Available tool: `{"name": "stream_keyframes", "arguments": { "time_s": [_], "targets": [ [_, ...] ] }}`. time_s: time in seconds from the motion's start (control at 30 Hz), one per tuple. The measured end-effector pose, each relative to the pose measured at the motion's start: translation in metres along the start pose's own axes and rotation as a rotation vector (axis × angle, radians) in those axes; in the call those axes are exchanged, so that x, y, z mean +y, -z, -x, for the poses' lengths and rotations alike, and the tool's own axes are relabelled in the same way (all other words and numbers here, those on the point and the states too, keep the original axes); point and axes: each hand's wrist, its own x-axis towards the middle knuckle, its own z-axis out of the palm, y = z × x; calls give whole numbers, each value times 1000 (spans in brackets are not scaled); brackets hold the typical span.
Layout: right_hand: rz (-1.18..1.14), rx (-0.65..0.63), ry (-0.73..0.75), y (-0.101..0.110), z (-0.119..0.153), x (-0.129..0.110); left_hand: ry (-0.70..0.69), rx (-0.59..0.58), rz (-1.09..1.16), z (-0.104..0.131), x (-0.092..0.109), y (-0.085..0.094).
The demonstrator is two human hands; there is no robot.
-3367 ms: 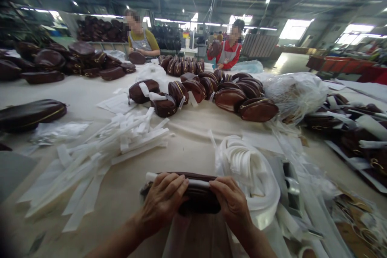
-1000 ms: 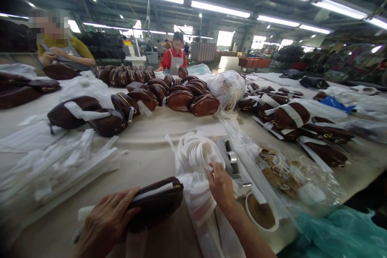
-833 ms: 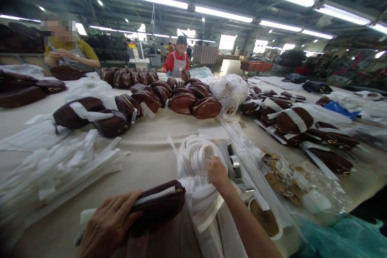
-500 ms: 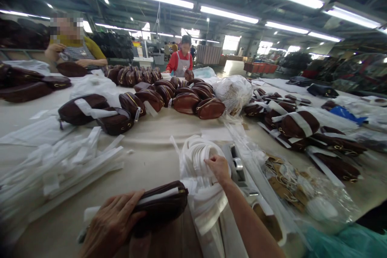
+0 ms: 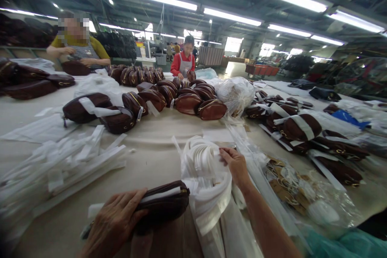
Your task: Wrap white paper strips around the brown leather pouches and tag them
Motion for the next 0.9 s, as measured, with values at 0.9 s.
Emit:
{"name": "stream_keyframes", "arguments": {
  "time_s": [0.9],
  "targets": [
    [-432,-999,-349,-141,88,-73,215,-86,183,7,6,-1]
  ]
}}
